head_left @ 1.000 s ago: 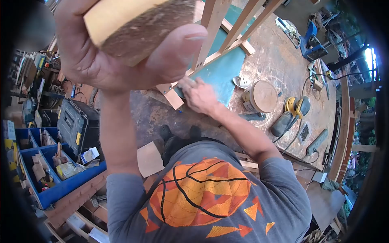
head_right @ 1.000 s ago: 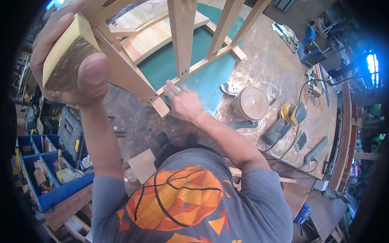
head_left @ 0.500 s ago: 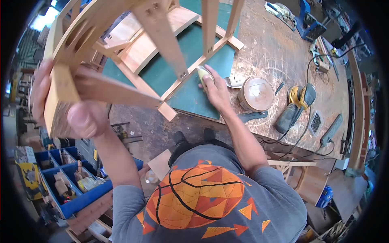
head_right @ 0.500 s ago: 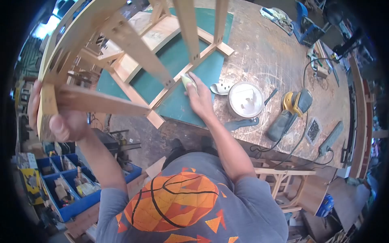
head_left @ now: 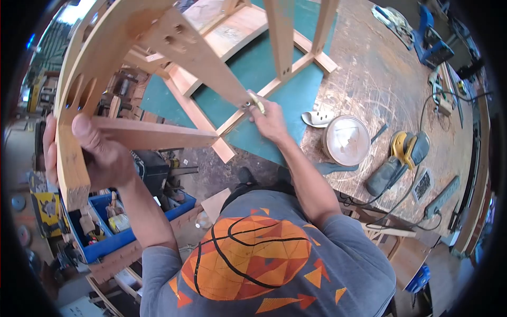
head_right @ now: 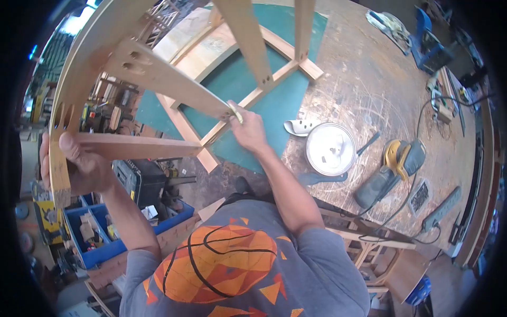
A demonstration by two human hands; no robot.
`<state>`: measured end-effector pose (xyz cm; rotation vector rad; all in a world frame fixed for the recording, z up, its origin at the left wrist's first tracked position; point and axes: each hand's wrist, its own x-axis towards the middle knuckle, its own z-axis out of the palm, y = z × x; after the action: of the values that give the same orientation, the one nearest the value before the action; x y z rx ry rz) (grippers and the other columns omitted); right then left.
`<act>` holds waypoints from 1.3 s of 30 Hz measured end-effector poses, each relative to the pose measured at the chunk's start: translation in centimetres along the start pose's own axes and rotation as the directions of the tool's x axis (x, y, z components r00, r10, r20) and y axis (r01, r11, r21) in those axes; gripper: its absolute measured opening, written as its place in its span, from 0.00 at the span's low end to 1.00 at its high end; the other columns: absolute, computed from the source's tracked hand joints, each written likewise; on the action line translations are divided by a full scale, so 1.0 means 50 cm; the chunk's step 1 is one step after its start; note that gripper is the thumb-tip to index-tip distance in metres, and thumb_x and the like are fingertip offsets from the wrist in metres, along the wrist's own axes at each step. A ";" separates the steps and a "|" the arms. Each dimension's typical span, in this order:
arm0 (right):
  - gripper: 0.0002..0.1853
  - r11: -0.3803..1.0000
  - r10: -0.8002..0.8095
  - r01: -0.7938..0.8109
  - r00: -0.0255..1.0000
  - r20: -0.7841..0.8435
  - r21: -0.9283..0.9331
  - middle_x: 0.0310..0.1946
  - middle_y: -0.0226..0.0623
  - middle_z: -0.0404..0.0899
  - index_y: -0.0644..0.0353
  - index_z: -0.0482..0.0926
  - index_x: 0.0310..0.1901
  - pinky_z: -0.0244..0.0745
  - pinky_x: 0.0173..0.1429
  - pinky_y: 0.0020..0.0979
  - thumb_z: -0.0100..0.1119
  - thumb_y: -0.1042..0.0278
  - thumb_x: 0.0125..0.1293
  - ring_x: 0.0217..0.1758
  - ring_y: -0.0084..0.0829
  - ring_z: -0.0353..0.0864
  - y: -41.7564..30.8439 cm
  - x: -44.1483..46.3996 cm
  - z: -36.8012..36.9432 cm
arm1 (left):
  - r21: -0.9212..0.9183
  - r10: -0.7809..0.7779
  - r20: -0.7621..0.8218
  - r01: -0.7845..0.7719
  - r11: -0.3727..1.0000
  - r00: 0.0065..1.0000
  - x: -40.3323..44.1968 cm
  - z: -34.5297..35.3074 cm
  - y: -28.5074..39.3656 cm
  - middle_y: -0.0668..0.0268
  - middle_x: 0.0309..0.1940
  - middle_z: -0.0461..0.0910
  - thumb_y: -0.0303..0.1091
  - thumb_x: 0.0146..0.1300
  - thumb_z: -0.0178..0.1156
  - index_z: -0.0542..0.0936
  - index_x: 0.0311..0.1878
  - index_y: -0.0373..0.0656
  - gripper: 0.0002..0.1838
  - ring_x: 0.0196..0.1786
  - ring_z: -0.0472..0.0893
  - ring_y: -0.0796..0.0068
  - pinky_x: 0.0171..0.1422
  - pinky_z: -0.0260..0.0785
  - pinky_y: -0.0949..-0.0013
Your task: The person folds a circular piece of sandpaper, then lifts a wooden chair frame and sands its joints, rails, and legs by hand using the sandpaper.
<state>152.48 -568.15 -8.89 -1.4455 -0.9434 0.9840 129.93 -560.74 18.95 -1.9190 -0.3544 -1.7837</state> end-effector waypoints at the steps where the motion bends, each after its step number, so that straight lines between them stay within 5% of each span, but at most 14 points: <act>1: 0.26 1.000 -0.010 0.010 1.000 0.022 -0.005 0.59 0.55 0.84 0.58 0.78 0.70 0.77 0.69 0.43 0.56 0.69 0.70 0.63 0.54 0.83 -0.011 -0.002 0.004 | 0.048 -0.008 0.092 0.003 0.999 0.996 -0.001 -0.018 -0.008 0.51 0.56 0.79 0.31 0.69 0.72 0.64 0.57 0.39 0.25 0.55 0.84 0.59 0.62 0.83 0.58; 4: 0.26 0.996 0.088 -0.087 0.993 0.073 -0.024 0.52 0.56 0.86 0.59 0.77 0.70 0.80 0.62 0.44 0.55 0.69 0.70 0.55 0.55 0.87 -0.028 -0.017 0.025 | 0.020 -0.047 0.141 0.045 0.999 0.989 -0.004 -0.036 -0.026 0.50 0.61 0.77 0.30 0.72 0.68 0.63 0.60 0.42 0.24 0.62 0.81 0.56 0.69 0.80 0.55; 7: 0.27 0.991 -0.097 0.097 0.995 0.004 -0.088 0.38 0.54 0.88 0.61 0.74 0.73 0.83 0.47 0.39 0.55 0.70 0.72 0.33 0.40 0.89 -0.005 -0.032 0.099 | -0.157 -0.129 0.050 0.136 0.978 0.990 -0.017 -0.066 -0.072 0.51 0.61 0.76 0.35 0.72 0.68 0.63 0.62 0.45 0.25 0.65 0.79 0.54 0.73 0.76 0.52; 8: 0.27 0.989 -0.110 0.111 0.994 0.016 -0.100 0.38 0.54 0.88 0.61 0.74 0.73 0.83 0.47 0.39 0.55 0.70 0.72 0.33 0.40 0.89 -0.004 -0.034 0.116 | -0.144 -0.132 0.033 0.135 0.980 0.991 -0.027 -0.075 -0.084 0.51 0.61 0.76 0.35 0.72 0.68 0.63 0.62 0.45 0.25 0.65 0.79 0.54 0.73 0.76 0.52; 10: 0.29 0.997 -0.071 0.071 0.997 -0.037 0.011 0.36 0.32 0.85 0.60 0.69 0.77 0.81 0.40 0.29 0.54 0.72 0.74 0.30 0.24 0.84 0.003 -0.039 0.138 | -0.281 -0.205 -0.011 0.194 0.940 0.979 -0.043 -0.080 -0.078 0.51 0.62 0.75 0.36 0.70 0.70 0.63 0.62 0.46 0.27 0.66 0.77 0.54 0.74 0.75 0.50; 15: 0.28 0.988 0.086 -0.079 0.995 -0.051 0.133 0.32 0.36 0.87 0.62 0.75 0.73 0.79 0.36 0.27 0.50 0.74 0.72 0.30 0.21 0.83 -0.171 -0.059 0.125 | -0.245 -0.091 -0.014 0.085 0.966 0.996 -0.039 -0.065 -0.095 0.47 0.64 0.73 0.39 0.70 0.69 0.62 0.65 0.44 0.30 0.68 0.75 0.50 0.77 0.69 0.43; 17: 0.18 0.997 -0.061 0.061 0.998 -0.012 -0.039 0.36 0.41 0.85 0.71 0.80 0.58 0.84 0.41 0.32 0.52 0.72 0.72 0.35 0.30 0.88 -0.341 -0.082 0.086 | -0.208 -0.088 0.065 0.100 0.973 0.994 -0.034 -0.076 -0.090 0.49 0.63 0.72 0.40 0.69 0.69 0.62 0.65 0.45 0.31 0.68 0.75 0.49 0.76 0.69 0.43; 20: 0.23 0.960 -0.259 0.265 0.964 -0.067 0.096 0.32 0.38 0.85 0.70 0.78 0.65 0.80 0.36 0.28 0.49 0.70 0.73 0.31 0.25 0.85 -0.449 -0.102 0.096 | -0.228 -0.111 0.118 0.136 0.964 0.987 -0.032 -0.089 -0.101 0.52 0.62 0.71 0.40 0.67 0.71 0.61 0.63 0.46 0.31 0.67 0.75 0.49 0.76 0.70 0.44; 24: 0.22 0.954 0.198 -0.177 0.978 -0.064 0.240 0.36 0.40 0.85 0.72 0.77 0.64 0.84 0.38 0.31 0.49 0.73 0.72 0.32 0.30 0.87 -0.161 -0.078 0.127 | -0.244 -0.092 0.147 0.126 0.962 0.985 -0.036 -0.106 -0.127 0.54 0.61 0.71 0.36 0.65 0.71 0.62 0.62 0.47 0.31 0.65 0.76 0.51 0.75 0.71 0.44; 28: 0.20 0.999 0.042 -0.040 0.994 -0.096 0.020 0.36 0.39 0.85 0.71 0.81 0.61 0.83 0.37 0.30 0.51 0.70 0.73 0.30 0.26 0.84 -0.340 -0.099 0.117 | -0.242 -0.045 0.156 0.082 0.967 0.987 -0.027 -0.098 -0.107 0.52 0.62 0.72 0.34 0.64 0.70 0.62 0.63 0.47 0.30 0.67 0.75 0.50 0.76 0.70 0.44; 30: 0.21 0.961 -0.270 0.272 0.962 -0.045 0.050 0.37 0.41 0.86 0.74 0.79 0.58 0.83 0.37 0.32 0.59 0.64 0.73 0.33 0.31 0.89 -0.438 -0.094 0.080 | -0.253 -0.052 0.149 0.089 0.963 0.987 -0.030 -0.099 -0.104 0.51 0.63 0.73 0.33 0.64 0.69 0.62 0.63 0.46 0.30 0.68 0.74 0.49 0.77 0.69 0.43; 33: 0.19 0.932 -0.353 0.355 0.935 -0.034 0.068 0.28 0.32 0.84 0.68 0.83 0.59 0.79 0.36 0.29 0.52 0.69 0.74 0.29 0.21 0.82 -0.438 -0.072 0.076 | -0.266 -0.044 0.145 0.081 0.960 0.988 -0.032 -0.107 -0.105 0.48 0.63 0.73 0.30 0.64 0.68 0.62 0.63 0.45 0.30 0.67 0.75 0.47 0.77 0.68 0.42; 37: 0.29 0.988 0.088 -0.082 0.996 0.034 -0.130 0.36 0.42 0.88 0.62 0.72 0.74 0.83 0.44 0.33 0.50 0.71 0.71 0.31 0.28 0.87 -0.089 -0.080 0.103 | -0.227 -0.154 0.143 0.183 0.956 0.978 -0.038 -0.103 -0.085 0.47 0.64 0.71 0.29 0.65 0.66 0.60 0.64 0.46 0.30 0.68 0.73 0.46 0.77 0.68 0.43; 39: 0.30 0.983 0.135 -0.121 0.986 0.098 -0.138 0.37 0.45 0.87 0.62 0.72 0.75 0.83 0.45 0.34 0.49 0.70 0.71 0.31 0.29 0.87 -0.079 -0.076 0.090 | -0.216 -0.211 0.146 0.240 0.947 0.966 -0.042 -0.100 -0.072 0.47 0.64 0.71 0.27 0.65 0.64 0.60 0.63 0.47 0.29 0.68 0.73 0.46 0.77 0.68 0.42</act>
<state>146.83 -569.86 -4.97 -1.5927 -1.0195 1.1206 123.58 -560.01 17.61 -2.2351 -0.4406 -1.9303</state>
